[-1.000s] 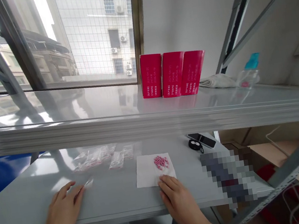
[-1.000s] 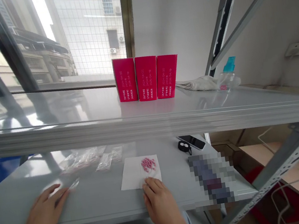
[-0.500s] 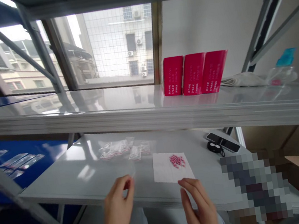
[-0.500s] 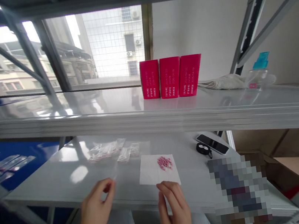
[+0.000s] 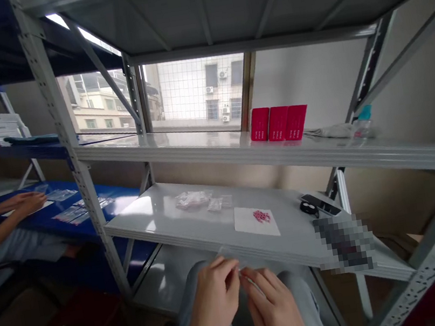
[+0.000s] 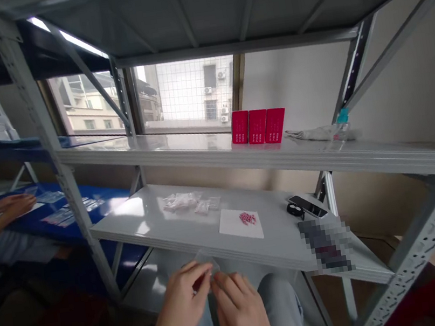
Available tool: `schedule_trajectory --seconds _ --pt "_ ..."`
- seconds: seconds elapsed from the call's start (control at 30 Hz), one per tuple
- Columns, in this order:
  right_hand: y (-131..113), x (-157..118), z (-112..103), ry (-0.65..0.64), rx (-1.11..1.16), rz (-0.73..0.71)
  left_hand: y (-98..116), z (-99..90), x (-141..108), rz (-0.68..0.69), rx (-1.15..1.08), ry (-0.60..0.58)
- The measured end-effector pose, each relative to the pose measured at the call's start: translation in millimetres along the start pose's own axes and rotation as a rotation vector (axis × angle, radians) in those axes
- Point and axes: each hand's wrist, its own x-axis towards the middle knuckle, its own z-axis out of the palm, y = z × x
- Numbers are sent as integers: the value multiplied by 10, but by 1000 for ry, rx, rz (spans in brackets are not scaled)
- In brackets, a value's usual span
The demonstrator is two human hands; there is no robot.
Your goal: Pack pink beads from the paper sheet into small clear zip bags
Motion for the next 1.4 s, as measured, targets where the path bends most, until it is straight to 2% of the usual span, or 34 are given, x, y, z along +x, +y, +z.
schedule_trajectory --seconds 0.1,0.2,0.27,0.37,0.43,0.57,0.73,0.8,0.87,0.9,0.97,1.0,1.1,1.23,1.33,1.4 --pt "132 18 154 2 -125 -95 -55 14 98 8 -35 -43" --pt "254 15 230 -54 -160 -90 -157 -30 175 4 -103 -121" --pt "256 20 150 -155 -114 -49 -242 -111 194 31 -160 -237" --pt "185 82 -90 -348 6 1 -381 -215 193 74 -205 -431" --pt "147 146 -228 -447 85 22 -460 -224 182 76 -201 -489" --pt "153 245 -305 -507 154 33 -561 -118 179 48 -217 -468" --pt "275 290 -279 -457 260 100 -649 53 264 25 -264 -411" --pt "477 286 -289 -423 393 149 -682 113 346 12 -297 -394" --pt "839 275 -282 -318 486 277 -724 174 478 -1 -353 -392" --pt "1071 271 -262 -227 480 381 -751 207 566 -9 -389 -389" --pt "1577 276 -178 -22 306 576 -827 281 785 -29 -465 -365" --pt "1820 284 -115 3 212 622 -877 321 909 -42 -502 -342" --pt "2367 313 118 -61 66 565 -1073 452 1277 -71 -591 -273" --pt "2660 251 417 -126 14 486 -1381 616 1537 -90 -605 -242" --pt "2725 149 542 -164 13 497 -1538 656 1545 -96 -594 -243" --pt "2739 130 559 -182 25 499 -1562 609 1541 -89 -592 -237"
